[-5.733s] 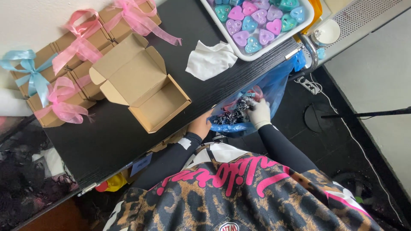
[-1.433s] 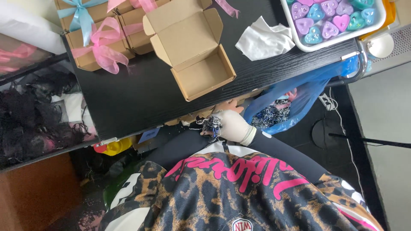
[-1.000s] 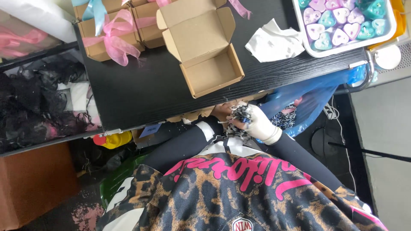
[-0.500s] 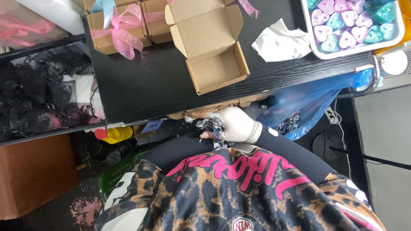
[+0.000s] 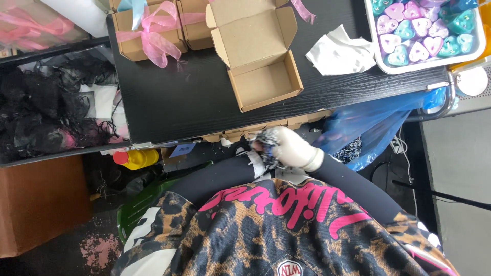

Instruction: Packaging heart-shaped wax melts into small boxes with paper filler and tying them with pink ribbons.

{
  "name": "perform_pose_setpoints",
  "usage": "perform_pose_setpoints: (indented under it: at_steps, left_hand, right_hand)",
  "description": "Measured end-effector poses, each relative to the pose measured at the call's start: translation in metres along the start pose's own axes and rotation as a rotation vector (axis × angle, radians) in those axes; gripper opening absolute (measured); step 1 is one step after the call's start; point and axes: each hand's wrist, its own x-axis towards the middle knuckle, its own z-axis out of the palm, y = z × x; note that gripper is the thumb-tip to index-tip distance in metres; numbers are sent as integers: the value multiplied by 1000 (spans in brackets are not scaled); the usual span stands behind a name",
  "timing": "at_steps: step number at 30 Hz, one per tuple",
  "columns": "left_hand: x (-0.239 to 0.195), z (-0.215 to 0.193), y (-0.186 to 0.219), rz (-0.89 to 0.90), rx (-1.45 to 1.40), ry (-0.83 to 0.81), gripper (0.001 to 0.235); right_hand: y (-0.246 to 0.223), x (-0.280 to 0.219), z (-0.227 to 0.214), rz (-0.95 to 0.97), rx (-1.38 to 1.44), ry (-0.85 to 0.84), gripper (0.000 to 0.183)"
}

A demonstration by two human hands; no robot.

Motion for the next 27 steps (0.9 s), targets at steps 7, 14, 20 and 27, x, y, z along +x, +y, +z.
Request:
perform_pose_setpoints:
  at_steps: [7, 14, 20, 27]
  left_hand:
    - [3, -51, 17, 65, 139, -22, 8]
    - [6, -170, 66, -178, -659, -87, 31]
    - [-13, -203, 83, -109, -1694, 283, 70]
    - [-42, -237, 83, -382, -2444, 308, 58]
  right_hand:
    - [-3, -51, -35, 349, 595, 108, 21]
    - [58, -89, -80, 162, 1231, 376, 7]
    - [-67, -35, -28, -212, 794, 393, 28]
    - [-94, 2, -18, -479, -749, 298, 38]
